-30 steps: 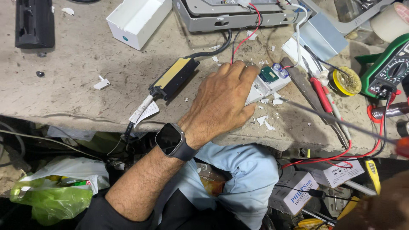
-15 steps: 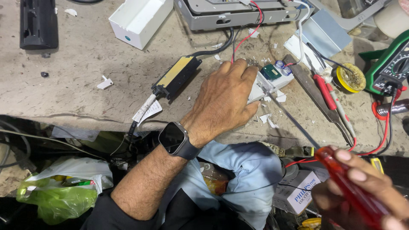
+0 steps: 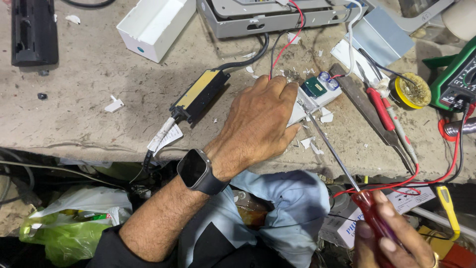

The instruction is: The person is repairing a small green circuit board. They use a screwdriver to adjust components, a soldering iron to solder connections, and a multimeter to test the board. The person also handles a white plastic housing and various wires during the process.

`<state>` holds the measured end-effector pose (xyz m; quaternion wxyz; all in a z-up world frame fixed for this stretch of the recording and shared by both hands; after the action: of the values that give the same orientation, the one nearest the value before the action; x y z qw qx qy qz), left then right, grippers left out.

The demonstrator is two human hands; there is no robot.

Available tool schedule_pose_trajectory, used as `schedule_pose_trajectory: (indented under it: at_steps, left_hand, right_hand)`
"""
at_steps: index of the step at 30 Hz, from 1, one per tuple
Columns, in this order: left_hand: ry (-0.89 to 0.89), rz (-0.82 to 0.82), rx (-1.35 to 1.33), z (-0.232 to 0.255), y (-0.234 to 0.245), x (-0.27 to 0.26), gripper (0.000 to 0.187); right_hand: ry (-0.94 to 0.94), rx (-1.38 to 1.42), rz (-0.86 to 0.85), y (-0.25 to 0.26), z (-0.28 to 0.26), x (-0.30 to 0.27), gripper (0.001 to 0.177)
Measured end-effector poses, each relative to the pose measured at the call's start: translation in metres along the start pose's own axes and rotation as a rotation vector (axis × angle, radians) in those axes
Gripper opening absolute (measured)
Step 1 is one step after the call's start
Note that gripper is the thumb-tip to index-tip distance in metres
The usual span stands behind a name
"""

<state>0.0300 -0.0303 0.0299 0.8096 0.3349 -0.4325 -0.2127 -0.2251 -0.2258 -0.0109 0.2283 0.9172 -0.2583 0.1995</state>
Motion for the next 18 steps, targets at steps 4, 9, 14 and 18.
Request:
schedule_pose_trajectory:
  at_steps: [4,9,14,18]
  left_hand:
    - [-0.001,-0.004,0.024,0.004,0.0,-0.001,0.071]
    - [-0.046,0.001,0.037,0.009,0.004,-0.004,0.072]
    - [-0.048,-0.066,-0.02,0.009,0.005,-0.003,0.069]
    - [-0.103,-0.025,-0.043,0.007,0.006,-0.005,0.072]
  right_hand:
    - [0.011,-0.833,-0.201,-0.001,-0.027,0.019,0.034]
    - [-0.128,-0.819,-0.248,-0.014,-0.044,0.026,0.051]
    - [-0.427,-0.652,-0.424,-0.02,-0.031,0.045,0.069]
    - [-0.58,-0.994,-0.39,-0.017,-0.021,0.028,0.067]
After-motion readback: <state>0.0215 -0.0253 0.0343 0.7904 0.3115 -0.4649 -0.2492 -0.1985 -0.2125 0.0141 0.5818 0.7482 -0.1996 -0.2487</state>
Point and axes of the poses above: each hand's wrist, its own x-axis towards the middle knuckle, its own y-axis out of the back of the hand, z = x × y, the point moved 5 cm from there along x, towards the middle knuckle, and after that the axes turned 5 degrees about -y, right-handed, at the moved point
